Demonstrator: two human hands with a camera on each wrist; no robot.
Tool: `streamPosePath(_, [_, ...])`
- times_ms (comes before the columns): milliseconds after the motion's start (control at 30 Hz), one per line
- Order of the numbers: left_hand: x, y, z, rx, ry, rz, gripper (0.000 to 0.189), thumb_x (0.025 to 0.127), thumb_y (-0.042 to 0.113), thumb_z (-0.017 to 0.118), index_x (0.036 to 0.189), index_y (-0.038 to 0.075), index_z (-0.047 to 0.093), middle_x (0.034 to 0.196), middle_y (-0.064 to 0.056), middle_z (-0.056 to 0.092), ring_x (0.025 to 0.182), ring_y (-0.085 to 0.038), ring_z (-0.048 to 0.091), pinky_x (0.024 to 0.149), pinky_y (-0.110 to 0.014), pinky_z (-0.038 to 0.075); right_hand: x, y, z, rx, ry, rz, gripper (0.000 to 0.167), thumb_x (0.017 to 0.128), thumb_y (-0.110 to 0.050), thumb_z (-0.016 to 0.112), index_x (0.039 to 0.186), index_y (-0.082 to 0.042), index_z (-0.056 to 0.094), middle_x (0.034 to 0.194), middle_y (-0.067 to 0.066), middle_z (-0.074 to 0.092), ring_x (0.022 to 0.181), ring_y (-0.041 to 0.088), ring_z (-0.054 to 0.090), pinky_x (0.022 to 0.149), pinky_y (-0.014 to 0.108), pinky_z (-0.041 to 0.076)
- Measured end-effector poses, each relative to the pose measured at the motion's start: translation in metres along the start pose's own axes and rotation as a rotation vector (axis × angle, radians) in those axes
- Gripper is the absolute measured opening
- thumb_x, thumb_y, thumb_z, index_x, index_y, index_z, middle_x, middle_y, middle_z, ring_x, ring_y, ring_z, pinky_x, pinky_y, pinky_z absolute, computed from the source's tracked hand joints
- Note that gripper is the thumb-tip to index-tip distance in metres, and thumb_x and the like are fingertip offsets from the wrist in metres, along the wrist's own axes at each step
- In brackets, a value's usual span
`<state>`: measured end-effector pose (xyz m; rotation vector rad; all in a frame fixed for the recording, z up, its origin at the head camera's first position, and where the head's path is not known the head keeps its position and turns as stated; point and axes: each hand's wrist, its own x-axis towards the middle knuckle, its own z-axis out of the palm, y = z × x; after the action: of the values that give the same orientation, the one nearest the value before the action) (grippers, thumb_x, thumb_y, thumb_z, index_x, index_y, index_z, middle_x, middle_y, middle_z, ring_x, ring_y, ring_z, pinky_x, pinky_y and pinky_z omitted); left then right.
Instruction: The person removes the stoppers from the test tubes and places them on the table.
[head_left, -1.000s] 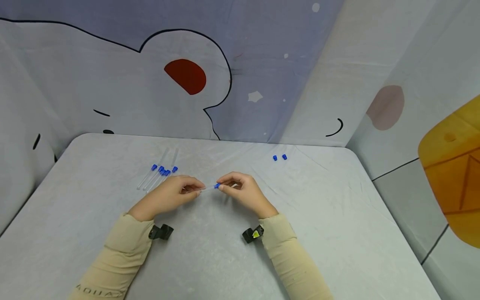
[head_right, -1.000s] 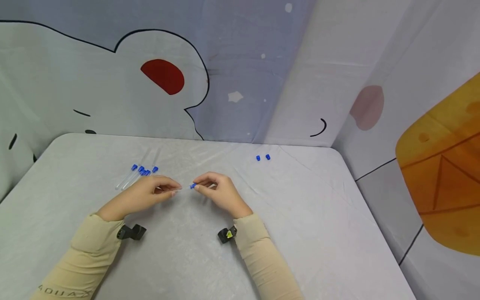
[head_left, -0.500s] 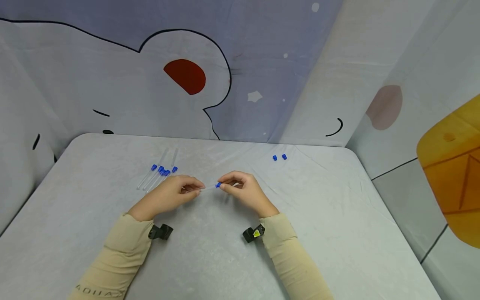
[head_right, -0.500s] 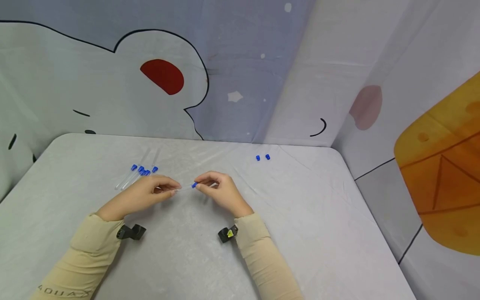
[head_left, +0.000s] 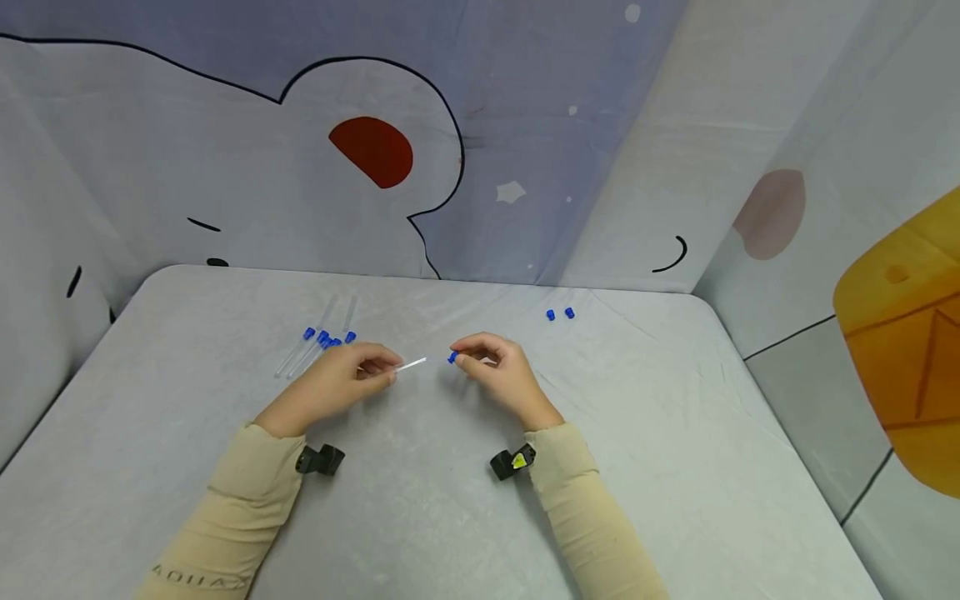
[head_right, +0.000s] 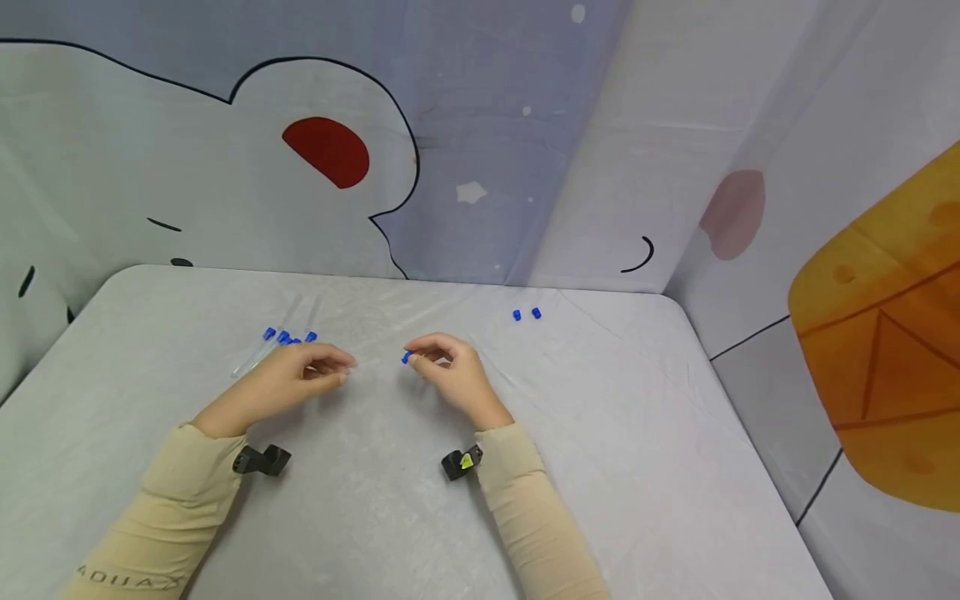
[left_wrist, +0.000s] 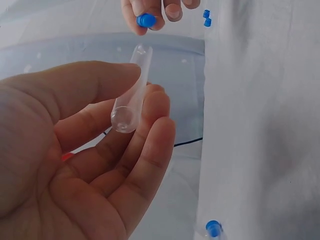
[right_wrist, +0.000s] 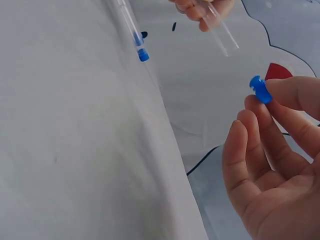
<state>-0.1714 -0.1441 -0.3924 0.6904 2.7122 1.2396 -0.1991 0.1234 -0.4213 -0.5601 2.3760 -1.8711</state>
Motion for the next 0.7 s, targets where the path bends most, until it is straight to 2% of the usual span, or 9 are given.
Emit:
streamPosePath(167, [0.001,-0.005,-0.002,-0.028,0.016,-0.043,0.021,0.097,0.008,0.067,0.114,-0.002,0.071,0.098,-0.005,0.071,0.092,-0.019,0.066,0.084,-0.040,0.054,0.001,0.000,-0.007,0.024,0.029,0.029,0.022,0.098,-0.001,0.063,0.117,0.007,0.069,0.116,0.025,0.066,0.090,0.019,0.062,0.079,0.038,0.057])
streamPosePath(333, [0.001,-0.008,-0.004,-0.044,0.045,-0.077,0.021,0.097,0.009,0.066,0.113,-0.004,0.070,0.098,-0.008,0.071,0.093,-0.022,0.065,0.083,-0.038,0.054,0.001,0.002,-0.016,0.060,0.082,0.025,0.021,0.098,-0.003,0.061,0.116,0.003,0.071,0.116,0.027,0.064,0.093,0.038,0.061,0.079,0.038,0.057])
streamPosePath(400, [0.001,-0.009,-0.006,-0.043,0.065,-0.089,0.020,0.097,0.010,0.066,0.112,-0.004,0.070,0.098,-0.008,0.070,0.093,-0.022,0.065,0.082,-0.038,0.053,0.002,0.002,-0.019,0.080,0.113,0.015,0.020,0.098,-0.003,0.061,0.114,0.003,0.071,0.111,0.026,0.065,0.090,0.037,0.061,0.077,0.035,0.057])
streamPosePath(567, [-0.001,-0.014,-0.009,-0.021,0.124,-0.131,0.019,0.099,0.016,0.066,0.109,0.000,0.070,0.098,-0.009,0.070,0.091,-0.022,0.065,0.079,-0.037,0.052,0.003,0.003,-0.028,0.127,0.183,0.007,0.019,0.095,0.001,0.062,0.111,0.009,0.069,0.103,0.023,0.065,0.082,0.016,0.063,0.073,0.028,0.057])
streamPosePath(600, [-0.001,-0.015,-0.010,-0.016,0.136,-0.146,0.020,0.100,0.018,0.066,0.109,0.001,0.071,0.098,-0.009,0.071,0.090,-0.022,0.065,0.079,-0.037,0.052,0.003,0.004,-0.030,0.133,0.194,0.011,0.019,0.095,0.001,0.062,0.111,0.009,0.069,0.104,0.025,0.065,0.082,0.016,0.063,0.073,0.028,0.057])
streamPosePath(700, [-0.002,-0.019,-0.013,-0.004,0.168,-0.182,0.024,0.101,0.025,0.064,0.109,0.003,0.070,0.099,-0.008,0.070,0.089,-0.021,0.064,0.078,-0.037,0.050,0.003,0.006,-0.038,0.123,0.220,0.042,0.020,0.095,-0.001,0.064,0.112,0.008,0.070,0.108,0.024,0.066,0.088,0.029,0.066,0.076,0.029,0.058])
